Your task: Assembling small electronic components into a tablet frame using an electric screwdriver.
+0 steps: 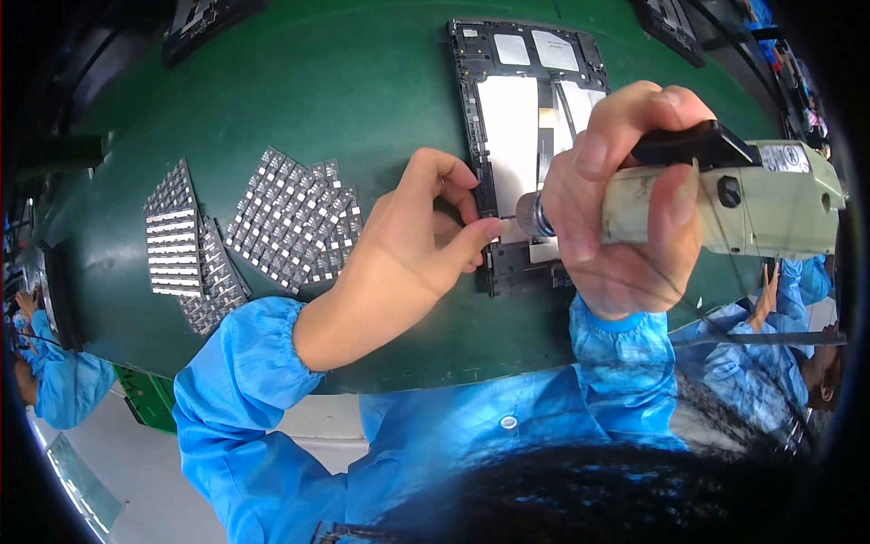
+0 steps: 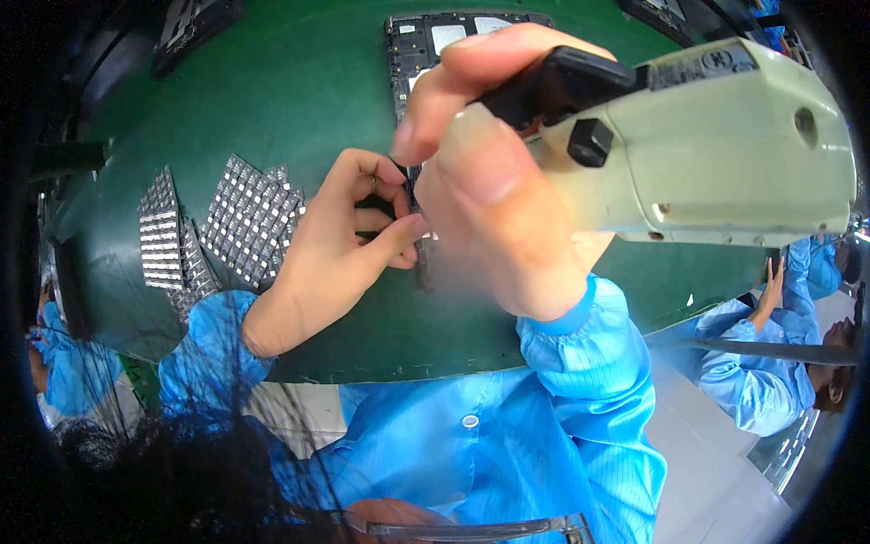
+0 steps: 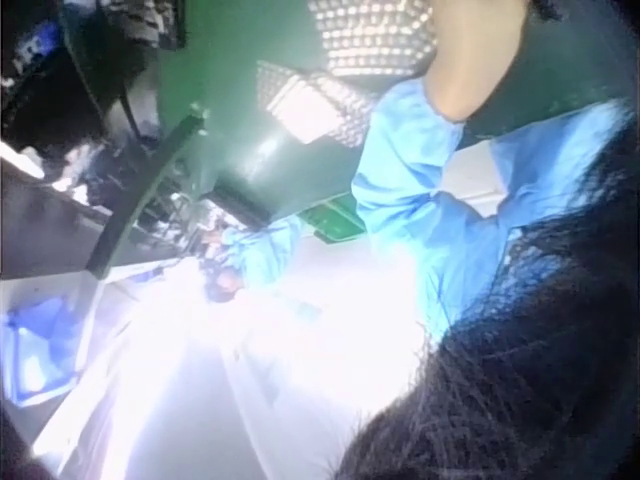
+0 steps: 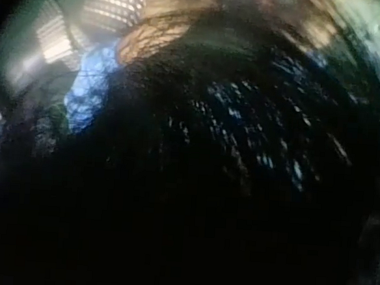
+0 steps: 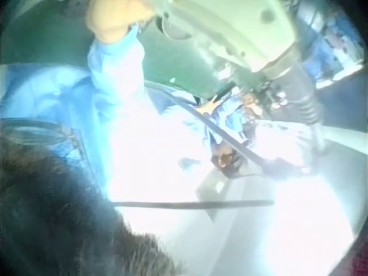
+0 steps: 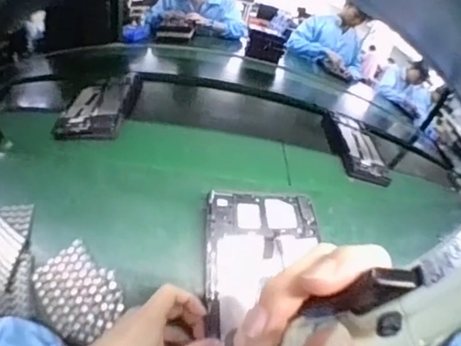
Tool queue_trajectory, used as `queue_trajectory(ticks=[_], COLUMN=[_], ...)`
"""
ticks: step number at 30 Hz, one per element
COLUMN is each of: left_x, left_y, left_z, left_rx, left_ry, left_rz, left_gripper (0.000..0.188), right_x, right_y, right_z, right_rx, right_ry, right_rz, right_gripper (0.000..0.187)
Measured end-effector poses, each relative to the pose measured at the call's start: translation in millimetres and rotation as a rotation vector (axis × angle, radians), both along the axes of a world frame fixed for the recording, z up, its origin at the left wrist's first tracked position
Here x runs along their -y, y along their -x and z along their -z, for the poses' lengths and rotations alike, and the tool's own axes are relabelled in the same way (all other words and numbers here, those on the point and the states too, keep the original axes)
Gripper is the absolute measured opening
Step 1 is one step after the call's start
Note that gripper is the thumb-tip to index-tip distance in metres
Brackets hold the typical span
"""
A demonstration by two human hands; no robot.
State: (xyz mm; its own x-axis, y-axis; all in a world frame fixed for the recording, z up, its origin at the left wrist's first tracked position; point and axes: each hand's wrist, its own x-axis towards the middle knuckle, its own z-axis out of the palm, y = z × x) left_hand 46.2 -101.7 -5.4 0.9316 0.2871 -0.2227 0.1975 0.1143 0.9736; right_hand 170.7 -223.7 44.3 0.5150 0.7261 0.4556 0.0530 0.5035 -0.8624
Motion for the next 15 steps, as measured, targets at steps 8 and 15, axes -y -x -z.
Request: queue_trajectory(ticks=[8, 15], left_x=[-7.0, 2.9], left_y=[0.1, 1.8], left_z=[-7.5, -12.7], left_rx=[-0.053, -0.102], left_ry=[0.04, 0.045], left_rz=[0.144, 0.098], left_gripper=[0.037, 0.039], right_x=[1.3, 2.4], right_y=[6.5, 10.9], right_z=[0.4, 0.8], right_rx=[-0.035, -0.022], right_ry=[0.04, 0.062], right_rz=[0.078, 0.079], right_gripper=[0.035, 0.037])
